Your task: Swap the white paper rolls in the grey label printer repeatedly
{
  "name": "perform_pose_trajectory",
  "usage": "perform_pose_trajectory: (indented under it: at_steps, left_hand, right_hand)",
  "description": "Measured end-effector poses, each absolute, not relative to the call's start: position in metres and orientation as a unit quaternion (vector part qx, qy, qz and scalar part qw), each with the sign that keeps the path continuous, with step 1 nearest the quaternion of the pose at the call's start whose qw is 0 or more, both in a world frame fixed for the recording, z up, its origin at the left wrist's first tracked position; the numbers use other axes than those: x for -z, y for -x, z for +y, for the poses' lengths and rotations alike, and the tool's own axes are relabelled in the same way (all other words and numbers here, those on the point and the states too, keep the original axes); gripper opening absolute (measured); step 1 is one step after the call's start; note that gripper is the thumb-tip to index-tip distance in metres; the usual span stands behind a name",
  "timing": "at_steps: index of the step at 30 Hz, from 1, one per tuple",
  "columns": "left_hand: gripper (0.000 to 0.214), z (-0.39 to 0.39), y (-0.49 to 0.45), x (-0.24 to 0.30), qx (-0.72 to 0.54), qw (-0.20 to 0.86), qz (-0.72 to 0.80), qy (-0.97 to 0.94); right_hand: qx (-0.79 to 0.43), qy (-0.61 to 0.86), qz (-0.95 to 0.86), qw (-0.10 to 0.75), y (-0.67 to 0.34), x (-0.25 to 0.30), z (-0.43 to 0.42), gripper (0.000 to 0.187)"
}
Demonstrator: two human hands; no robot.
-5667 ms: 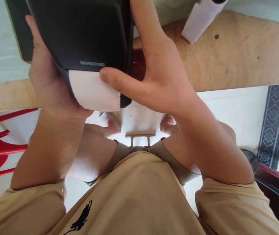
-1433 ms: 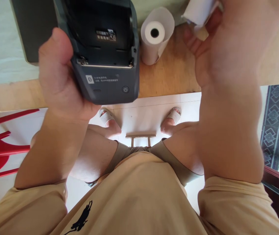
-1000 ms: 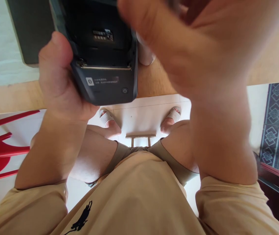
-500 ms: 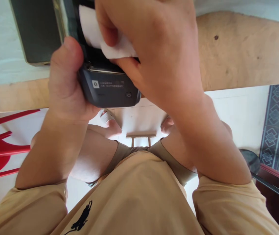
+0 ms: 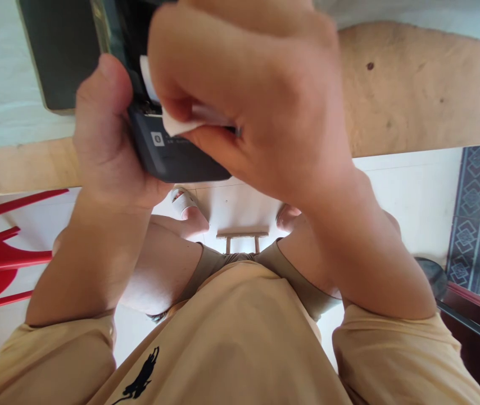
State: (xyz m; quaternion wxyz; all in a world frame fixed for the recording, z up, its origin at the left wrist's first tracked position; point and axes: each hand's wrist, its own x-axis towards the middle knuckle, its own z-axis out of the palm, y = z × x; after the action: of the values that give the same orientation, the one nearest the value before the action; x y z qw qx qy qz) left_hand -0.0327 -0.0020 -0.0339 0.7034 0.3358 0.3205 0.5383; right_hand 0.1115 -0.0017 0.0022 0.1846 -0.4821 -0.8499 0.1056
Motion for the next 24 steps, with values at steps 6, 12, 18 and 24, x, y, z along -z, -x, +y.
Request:
perform_pose_trajectory:
  at_steps: [6,12,18,24]
  left_hand:
    - [0.005,-0.002,0.038,0.036,-0.532,0.695,0.340,-0.343]
    - [0.018,-0.003,0.040,0.039,-0.535,0.671,0.344,-0.381]
    - [0.017,-0.001,0.042,0.041,-0.526,0.688,0.326,-0.380]
    - [0.030,-0.001,0.045,0.042,-0.534,0.685,0.332,-0.368]
  right_hand:
    - [-0.056,0.420,-0.892,0.155,-0.109,0.000,-0.003,0.023]
    - [-0.047,0.509,-0.844,0.161,-0.110,-0.006,-0.003,0.038]
    - [-0.050,0.522,-0.839,0.149,-0.108,-0.005,-0.004,0.052]
    - [-0.062,0.527,-0.832,0.162,-0.107,-0.009,-0.004,0.038]
